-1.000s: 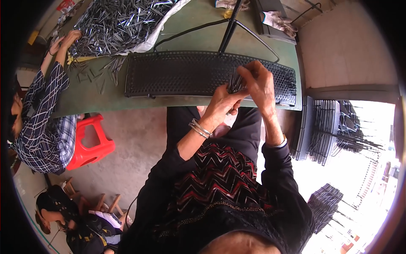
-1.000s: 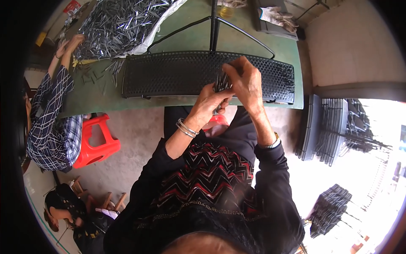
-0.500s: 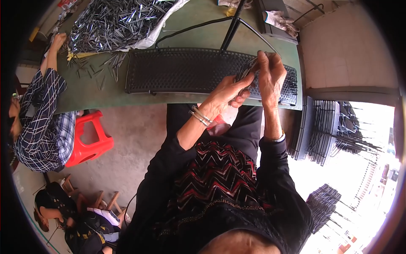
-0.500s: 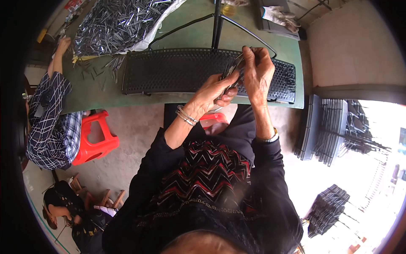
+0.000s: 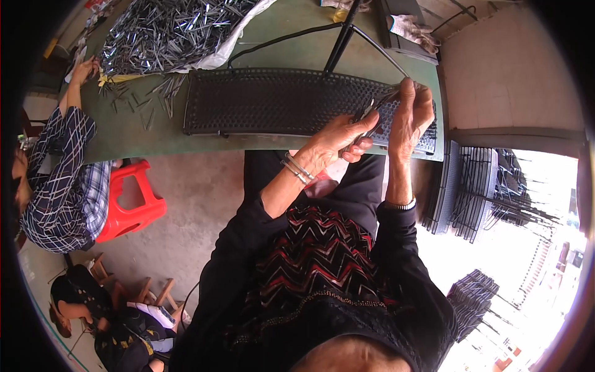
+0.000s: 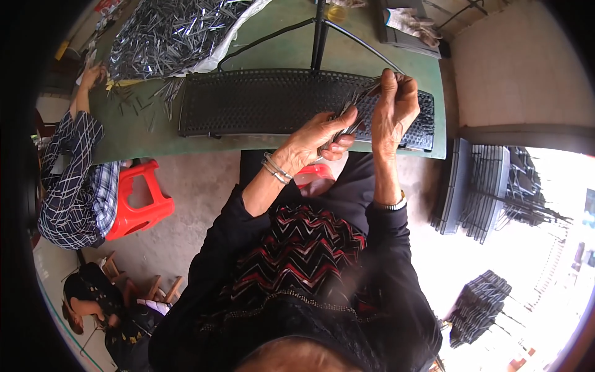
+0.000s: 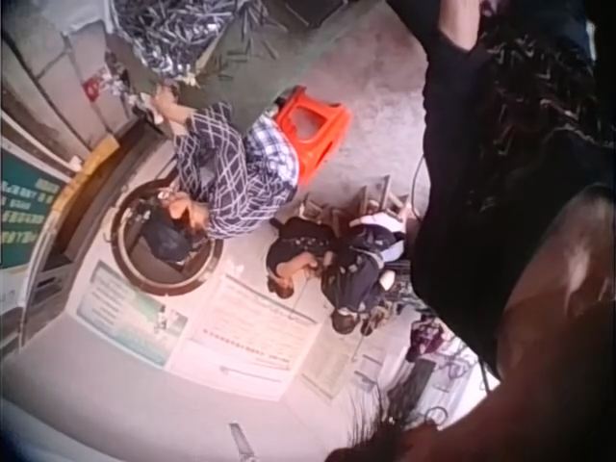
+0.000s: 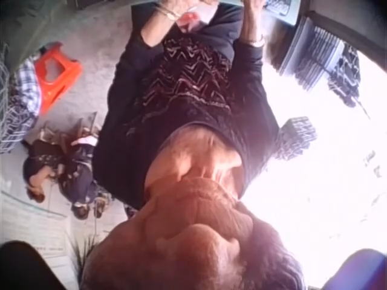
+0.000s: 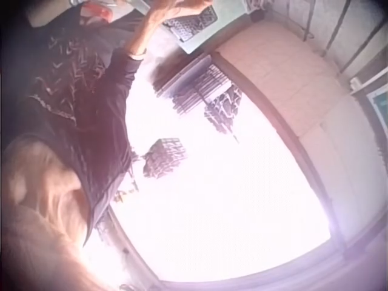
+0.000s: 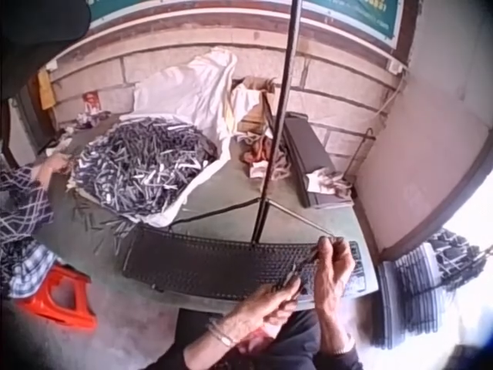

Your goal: Attaching small metal clips to a black mesh panel.

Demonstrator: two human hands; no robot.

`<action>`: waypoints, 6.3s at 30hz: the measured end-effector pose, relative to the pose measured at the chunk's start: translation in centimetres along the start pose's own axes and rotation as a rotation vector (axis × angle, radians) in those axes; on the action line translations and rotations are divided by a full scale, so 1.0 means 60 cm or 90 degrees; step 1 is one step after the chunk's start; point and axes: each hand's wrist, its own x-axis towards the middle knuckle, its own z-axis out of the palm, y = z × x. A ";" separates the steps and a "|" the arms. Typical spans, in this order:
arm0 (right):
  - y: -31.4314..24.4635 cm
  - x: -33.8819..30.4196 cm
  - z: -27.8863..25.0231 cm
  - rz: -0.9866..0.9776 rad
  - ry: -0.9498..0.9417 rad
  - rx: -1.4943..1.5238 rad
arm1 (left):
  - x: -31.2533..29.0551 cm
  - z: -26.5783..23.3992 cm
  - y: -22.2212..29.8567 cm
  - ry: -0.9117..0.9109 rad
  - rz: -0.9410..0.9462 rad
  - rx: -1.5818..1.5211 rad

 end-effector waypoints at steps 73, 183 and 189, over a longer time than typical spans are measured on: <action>0.066 -0.040 0.009 0.373 -0.400 0.673 | -0.005 0.030 -0.007 0.132 0.259 -0.110; -0.011 -0.036 -0.064 0.329 -0.478 0.012 | -0.043 0.008 -0.054 0.287 0.243 0.050; -0.011 -0.031 -0.062 0.318 -0.481 -0.019 | -0.044 0.014 -0.052 0.302 0.228 0.031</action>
